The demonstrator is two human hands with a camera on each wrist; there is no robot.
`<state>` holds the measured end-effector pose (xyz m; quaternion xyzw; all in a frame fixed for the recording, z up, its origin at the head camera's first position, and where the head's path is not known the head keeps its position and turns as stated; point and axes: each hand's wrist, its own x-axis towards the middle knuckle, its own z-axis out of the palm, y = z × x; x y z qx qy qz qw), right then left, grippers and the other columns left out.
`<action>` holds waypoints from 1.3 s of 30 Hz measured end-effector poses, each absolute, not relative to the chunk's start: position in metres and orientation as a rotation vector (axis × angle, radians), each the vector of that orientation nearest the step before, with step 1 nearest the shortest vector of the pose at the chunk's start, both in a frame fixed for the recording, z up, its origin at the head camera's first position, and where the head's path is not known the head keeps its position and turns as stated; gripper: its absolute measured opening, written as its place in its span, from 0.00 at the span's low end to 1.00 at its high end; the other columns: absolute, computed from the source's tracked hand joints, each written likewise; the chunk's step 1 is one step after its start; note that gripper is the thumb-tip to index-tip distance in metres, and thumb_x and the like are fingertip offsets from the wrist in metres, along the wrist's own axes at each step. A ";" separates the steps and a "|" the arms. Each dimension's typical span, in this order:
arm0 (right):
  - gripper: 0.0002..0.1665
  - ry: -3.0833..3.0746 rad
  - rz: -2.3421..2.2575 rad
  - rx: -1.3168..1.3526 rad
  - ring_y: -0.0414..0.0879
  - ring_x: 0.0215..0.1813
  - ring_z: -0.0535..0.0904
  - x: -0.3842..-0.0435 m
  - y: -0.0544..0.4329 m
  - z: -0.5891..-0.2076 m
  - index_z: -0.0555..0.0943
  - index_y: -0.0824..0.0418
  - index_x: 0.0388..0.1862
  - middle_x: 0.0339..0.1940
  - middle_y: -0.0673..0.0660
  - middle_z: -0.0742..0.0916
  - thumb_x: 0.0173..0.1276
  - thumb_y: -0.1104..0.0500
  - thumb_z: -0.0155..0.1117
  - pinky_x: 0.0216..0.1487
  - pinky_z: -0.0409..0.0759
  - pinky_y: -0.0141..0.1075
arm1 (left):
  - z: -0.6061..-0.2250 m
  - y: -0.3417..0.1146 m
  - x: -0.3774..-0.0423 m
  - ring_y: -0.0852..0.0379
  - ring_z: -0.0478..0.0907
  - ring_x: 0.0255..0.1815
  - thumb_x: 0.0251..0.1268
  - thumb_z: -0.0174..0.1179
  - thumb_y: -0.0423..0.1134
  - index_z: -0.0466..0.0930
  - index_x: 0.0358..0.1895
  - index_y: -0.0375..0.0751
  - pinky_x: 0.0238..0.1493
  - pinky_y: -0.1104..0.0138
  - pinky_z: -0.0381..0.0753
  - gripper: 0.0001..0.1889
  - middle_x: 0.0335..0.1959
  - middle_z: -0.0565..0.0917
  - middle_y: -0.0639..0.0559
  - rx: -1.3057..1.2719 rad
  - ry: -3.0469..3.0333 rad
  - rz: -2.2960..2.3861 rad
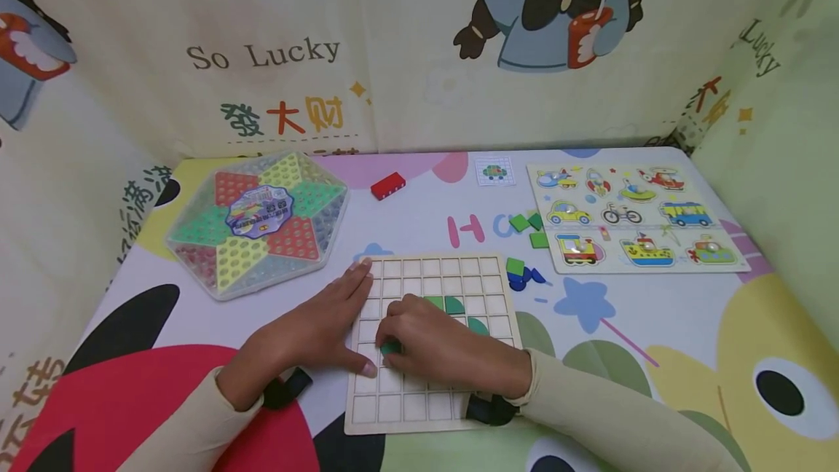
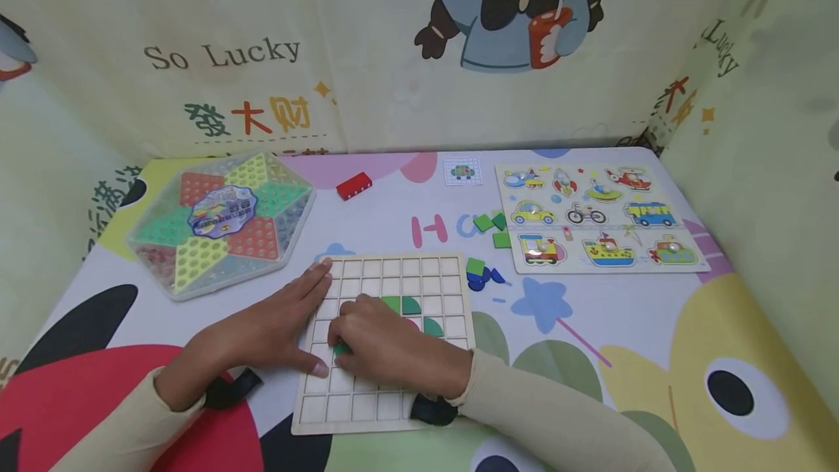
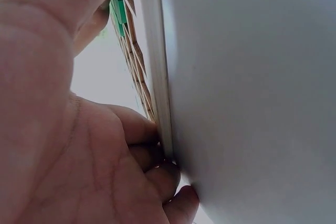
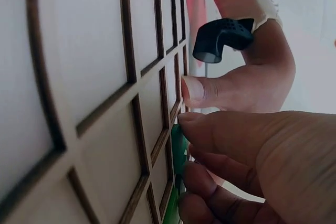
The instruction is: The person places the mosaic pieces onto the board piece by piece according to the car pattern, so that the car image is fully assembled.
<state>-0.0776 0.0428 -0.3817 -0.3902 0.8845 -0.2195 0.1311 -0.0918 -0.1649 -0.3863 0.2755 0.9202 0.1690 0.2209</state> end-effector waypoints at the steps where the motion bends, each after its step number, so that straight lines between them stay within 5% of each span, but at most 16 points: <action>1: 0.10 2.584 -0.626 -1.136 0.37 0.43 0.72 -0.078 0.043 -0.381 0.88 0.52 0.41 0.35 0.43 0.82 0.60 0.54 0.75 0.44 0.73 0.28 | -0.386 -0.165 -0.092 0.44 0.36 0.78 0.39 0.73 0.66 0.44 0.78 0.36 0.70 0.48 0.58 0.67 0.80 0.40 0.46 0.764 2.543 0.471; 20: 0.10 2.604 -0.661 -1.134 0.37 0.43 0.72 -0.081 0.046 -0.383 0.89 0.53 0.40 0.34 0.43 0.84 0.59 0.54 0.75 0.46 0.73 0.29 | -0.385 -0.166 -0.092 0.44 0.36 0.78 0.39 0.73 0.67 0.44 0.77 0.35 0.70 0.48 0.55 0.67 0.80 0.39 0.45 0.768 2.539 0.487; 39: 0.10 2.641 -0.926 -0.932 0.36 0.46 0.73 -0.095 0.077 -0.378 0.87 0.51 0.41 0.35 0.39 0.82 0.72 0.52 0.60 0.49 0.76 0.34 | -0.387 -0.165 -0.091 0.45 0.35 0.78 0.37 0.72 0.69 0.44 0.77 0.35 0.72 0.48 0.52 0.68 0.80 0.39 0.47 0.744 2.546 0.488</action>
